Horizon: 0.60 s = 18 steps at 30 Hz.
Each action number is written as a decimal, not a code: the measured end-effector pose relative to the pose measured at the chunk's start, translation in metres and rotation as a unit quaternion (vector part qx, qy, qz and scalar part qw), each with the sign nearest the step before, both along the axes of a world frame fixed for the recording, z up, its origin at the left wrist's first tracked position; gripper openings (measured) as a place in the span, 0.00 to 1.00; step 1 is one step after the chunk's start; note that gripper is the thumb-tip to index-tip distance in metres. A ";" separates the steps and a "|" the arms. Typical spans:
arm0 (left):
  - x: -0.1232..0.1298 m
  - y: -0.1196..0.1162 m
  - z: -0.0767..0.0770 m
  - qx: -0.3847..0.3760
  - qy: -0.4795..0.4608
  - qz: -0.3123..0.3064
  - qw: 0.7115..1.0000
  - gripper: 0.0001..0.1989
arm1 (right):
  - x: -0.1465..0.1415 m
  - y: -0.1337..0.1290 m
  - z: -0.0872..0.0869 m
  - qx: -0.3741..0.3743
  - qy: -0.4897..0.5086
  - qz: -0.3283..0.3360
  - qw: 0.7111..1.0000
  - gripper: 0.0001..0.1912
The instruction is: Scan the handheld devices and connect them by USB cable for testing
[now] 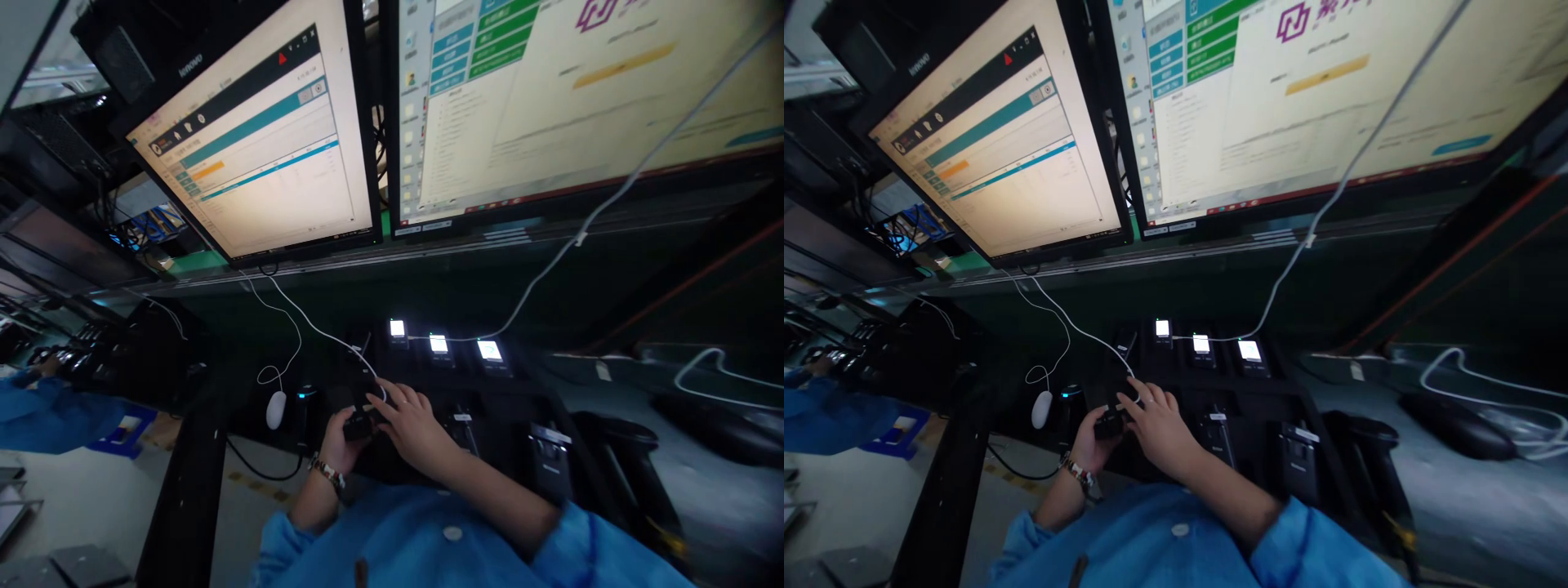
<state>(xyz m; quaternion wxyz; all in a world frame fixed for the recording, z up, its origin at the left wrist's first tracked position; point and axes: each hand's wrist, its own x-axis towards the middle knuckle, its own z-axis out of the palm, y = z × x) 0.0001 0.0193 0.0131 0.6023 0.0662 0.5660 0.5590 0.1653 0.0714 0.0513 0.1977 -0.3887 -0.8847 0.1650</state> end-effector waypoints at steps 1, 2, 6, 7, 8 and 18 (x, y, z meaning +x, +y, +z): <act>-0.004 0.004 -0.009 -0.015 0.019 -0.011 1.000 0.12 | 0.007 -0.001 -0.020 0.005 0.005 -0.024 1.000 0.23; -0.008 0.008 -0.018 -0.025 0.030 -0.021 0.999 0.12 | 0.016 -0.002 -0.040 0.000 0.009 -0.046 0.999 0.22; -0.019 0.011 -0.047 -0.071 0.067 -0.057 0.994 0.16 | 0.071 -0.010 -0.112 -0.029 0.021 -0.095 0.995 0.19; -0.020 0.011 -0.051 -0.084 0.083 -0.067 0.991 0.17 | 0.086 -0.013 -0.127 -0.033 0.019 -0.106 0.994 0.20; -0.021 0.009 -0.054 -0.098 0.102 -0.079 0.987 0.17 | 0.101 -0.017 -0.140 -0.035 0.015 -0.119 0.992 0.20; -0.037 -0.013 0.038 0.072 0.427 -0.162 0.887 0.13 | 0.156 -0.054 -0.193 -0.023 -0.022 -0.202 0.979 0.23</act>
